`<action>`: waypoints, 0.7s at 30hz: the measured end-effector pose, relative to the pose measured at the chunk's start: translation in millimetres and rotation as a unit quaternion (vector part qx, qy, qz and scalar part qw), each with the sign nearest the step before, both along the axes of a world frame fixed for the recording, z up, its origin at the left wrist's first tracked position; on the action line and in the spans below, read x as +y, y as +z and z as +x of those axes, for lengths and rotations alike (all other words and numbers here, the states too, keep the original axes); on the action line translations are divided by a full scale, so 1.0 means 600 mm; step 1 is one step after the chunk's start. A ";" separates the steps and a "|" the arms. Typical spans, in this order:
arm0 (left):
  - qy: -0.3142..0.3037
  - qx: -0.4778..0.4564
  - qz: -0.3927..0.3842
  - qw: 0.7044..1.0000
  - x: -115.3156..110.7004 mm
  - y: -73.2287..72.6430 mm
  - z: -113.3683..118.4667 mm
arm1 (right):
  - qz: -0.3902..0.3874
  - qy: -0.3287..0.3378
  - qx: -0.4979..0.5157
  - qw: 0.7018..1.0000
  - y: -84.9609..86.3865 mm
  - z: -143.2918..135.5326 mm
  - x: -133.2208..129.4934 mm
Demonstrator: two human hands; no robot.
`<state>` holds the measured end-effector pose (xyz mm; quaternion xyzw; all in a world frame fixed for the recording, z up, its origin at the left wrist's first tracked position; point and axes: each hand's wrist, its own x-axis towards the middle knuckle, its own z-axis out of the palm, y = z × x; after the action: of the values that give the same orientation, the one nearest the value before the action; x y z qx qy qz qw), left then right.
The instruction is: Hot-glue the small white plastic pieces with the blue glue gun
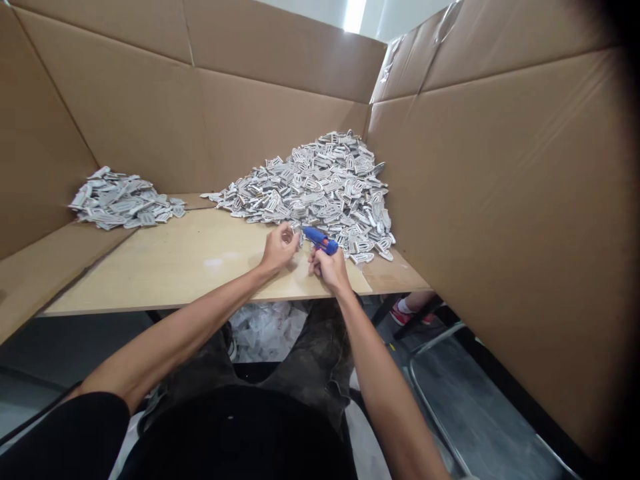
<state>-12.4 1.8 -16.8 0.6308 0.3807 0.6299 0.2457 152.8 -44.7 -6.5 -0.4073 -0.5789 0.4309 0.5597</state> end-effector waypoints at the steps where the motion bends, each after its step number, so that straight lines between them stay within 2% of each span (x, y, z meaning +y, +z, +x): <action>1: -0.002 -0.007 -0.005 1.000 -0.001 0.000 0.000 | 0.001 -0.002 -0.003 1.000 -0.001 0.000 0.000; 4: -0.018 -0.034 -0.026 0.999 -0.005 -0.002 0.005 | 0.005 -0.001 0.006 1.000 -0.003 0.001 -0.003; 7: -0.033 -0.036 -0.019 0.999 -0.002 -0.001 0.009 | 0.040 0.016 0.057 0.997 -0.001 0.000 -0.007; 9: -0.009 -0.041 -0.021 0.999 0.009 0.006 0.002 | 0.057 0.000 0.110 0.992 0.002 -0.001 -0.010; 11: 0.037 -0.049 -0.034 0.998 0.024 0.023 -0.024 | 0.052 -0.009 0.124 0.991 0.005 -0.002 -0.011; 14: 0.152 -0.050 -0.101 0.982 0.040 0.057 -0.105 | 0.039 -0.007 0.101 0.994 0.007 -0.004 -0.011; 17: 0.277 0.007 -0.237 0.931 0.035 0.087 -0.225 | 0.027 -0.012 0.074 0.997 0.009 -0.007 -0.010; 19: 0.318 0.026 -0.270 0.908 0.020 0.101 -0.310 | 0.017 -0.017 0.073 0.997 0.009 -0.008 -0.008; 21: 0.333 0.049 -0.282 0.899 0.002 0.114 -0.384 | 0.007 -0.021 0.079 0.997 0.008 -0.009 -0.004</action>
<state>-242.8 3.2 51.9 0.4019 0.7414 0.5096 0.1704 147.6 -47.2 -2.0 -0.3798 -0.5272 0.4459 0.6156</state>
